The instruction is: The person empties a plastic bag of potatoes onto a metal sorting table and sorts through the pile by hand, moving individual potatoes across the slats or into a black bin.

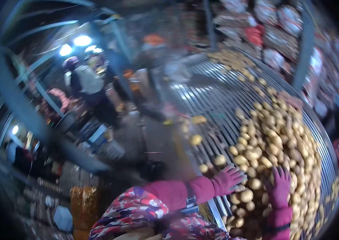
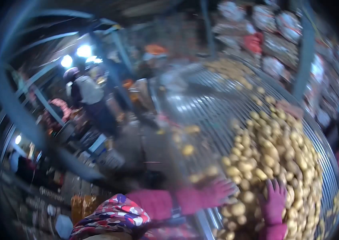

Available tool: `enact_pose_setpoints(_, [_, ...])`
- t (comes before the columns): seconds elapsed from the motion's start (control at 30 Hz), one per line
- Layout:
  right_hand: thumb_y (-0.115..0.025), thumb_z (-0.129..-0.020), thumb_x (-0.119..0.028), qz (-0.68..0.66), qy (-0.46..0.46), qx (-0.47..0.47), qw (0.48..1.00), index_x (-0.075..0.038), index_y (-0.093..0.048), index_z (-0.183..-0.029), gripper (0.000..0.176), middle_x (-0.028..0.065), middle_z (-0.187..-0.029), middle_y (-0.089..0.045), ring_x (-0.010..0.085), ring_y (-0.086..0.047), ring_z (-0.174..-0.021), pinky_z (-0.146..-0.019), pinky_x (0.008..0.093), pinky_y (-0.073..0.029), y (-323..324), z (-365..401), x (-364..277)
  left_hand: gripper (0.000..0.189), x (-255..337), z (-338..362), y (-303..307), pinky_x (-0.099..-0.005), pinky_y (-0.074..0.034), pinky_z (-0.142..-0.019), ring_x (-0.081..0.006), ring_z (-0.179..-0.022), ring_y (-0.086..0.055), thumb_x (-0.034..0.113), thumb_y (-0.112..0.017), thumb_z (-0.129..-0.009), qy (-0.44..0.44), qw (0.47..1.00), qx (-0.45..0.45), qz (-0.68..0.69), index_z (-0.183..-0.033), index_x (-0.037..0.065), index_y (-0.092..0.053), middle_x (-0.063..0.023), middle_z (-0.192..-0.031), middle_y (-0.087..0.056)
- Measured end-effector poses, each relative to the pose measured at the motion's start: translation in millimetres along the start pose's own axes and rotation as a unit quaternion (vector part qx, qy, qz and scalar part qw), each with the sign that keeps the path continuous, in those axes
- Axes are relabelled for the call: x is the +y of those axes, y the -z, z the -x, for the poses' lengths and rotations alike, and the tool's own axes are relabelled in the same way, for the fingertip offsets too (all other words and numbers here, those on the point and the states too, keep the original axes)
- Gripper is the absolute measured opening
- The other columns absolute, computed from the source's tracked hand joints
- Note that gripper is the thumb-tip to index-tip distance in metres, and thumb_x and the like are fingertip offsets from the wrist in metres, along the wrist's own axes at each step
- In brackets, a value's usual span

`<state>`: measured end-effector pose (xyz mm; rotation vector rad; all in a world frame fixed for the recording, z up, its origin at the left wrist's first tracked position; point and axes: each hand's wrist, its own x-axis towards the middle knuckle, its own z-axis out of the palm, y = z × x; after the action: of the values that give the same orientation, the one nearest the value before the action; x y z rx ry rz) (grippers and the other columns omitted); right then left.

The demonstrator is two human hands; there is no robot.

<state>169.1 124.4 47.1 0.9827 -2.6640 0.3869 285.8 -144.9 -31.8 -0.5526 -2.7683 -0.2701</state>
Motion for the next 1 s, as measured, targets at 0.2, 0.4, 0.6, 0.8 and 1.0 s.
enact_pose_setpoints(0.2, [-0.076, -0.072, -0.023, 0.012, 0.004, -0.015, 1.000, -0.003, -0.053, -0.139, 0.073, 0.0194, -0.143, -0.053, 0.0382, -0.043, -0.139, -0.118, 0.0510, -0.030, -15.6, 8.8, 12.4, 0.068, 1.3, 40.2, 17.3, -0.0503, -0.030, -0.117, -0.0301, -0.130, -0.049, 0.041, -0.065, -0.090, 0.112, 0.992, -0.049, -0.026, -0.144, 0.005, -0.049, -0.0114, -0.137, -0.055])
enact_pose_setpoints(0.4, [-0.067, -0.094, -0.034, 0.151, 0.116, 0.000, 0.982, -0.007, -0.056, -0.144, 0.058, 0.0183, -0.145, -0.056, 0.0336, -0.054, -0.133, -0.106, 0.0507, -0.044, -1.1, -1.8, 5.2, 0.060, 3.4, 35.9, 26.4, -0.0515, -0.028, -0.118, -0.0293, -0.127, -0.052, 0.040, -0.062, -0.093, 0.142, 0.983, -0.117, -0.011, -0.140, 0.005, -0.052, -0.0127, -0.134, -0.058])
enact_pose_setpoints(0.6, [-0.058, -0.098, -0.040, 0.173, 0.080, -0.071, 0.979, -0.012, -0.051, -0.149, 0.059, 0.0113, -0.154, -0.049, 0.0321, -0.045, -0.142, -0.112, 0.0528, -0.038, -13.3, 2.9, 14.6, 0.055, 3.6, 29.4, 35.7, -0.0507, -0.028, -0.117, -0.0276, -0.119, -0.054, 0.039, -0.060, -0.095, 0.162, 0.971, -0.175, 0.008, -0.138, 0.005, -0.053, -0.0097, -0.117, -0.061])
enact_pose_setpoints(0.8, [-0.054, -0.100, -0.036, 0.101, 0.056, -0.010, 0.993, -0.012, -0.051, -0.149, 0.054, 0.0115, -0.149, -0.055, 0.0357, -0.054, -0.132, -0.104, 0.0515, -0.045, 6.0, -4.2, -8.9, 0.056, 1.0, 30.2, 29.8, -0.0491, -0.028, -0.118, -0.0270, -0.120, -0.054, 0.039, -0.064, -0.093, 0.162, 0.972, -0.169, 0.024, -0.135, 0.004, -0.055, -0.0101, -0.115, -0.061])
enact_pose_setpoints(1.0, [-0.056, -0.099, -0.036, 0.079, 0.029, -0.024, 0.996, -0.014, -0.050, -0.151, 0.056, 0.0112, -0.151, -0.053, 0.0332, -0.051, -0.136, -0.107, 0.0544, -0.042, 6.4, -4.3, -11.4, 0.055, -0.8, 32.2, 29.0, -0.0492, -0.029, -0.117, -0.0281, -0.118, -0.054, 0.040, -0.065, -0.091, 0.152, 0.978, -0.144, 0.018, -0.131, 0.003, -0.058, -0.0099, -0.113, -0.061])
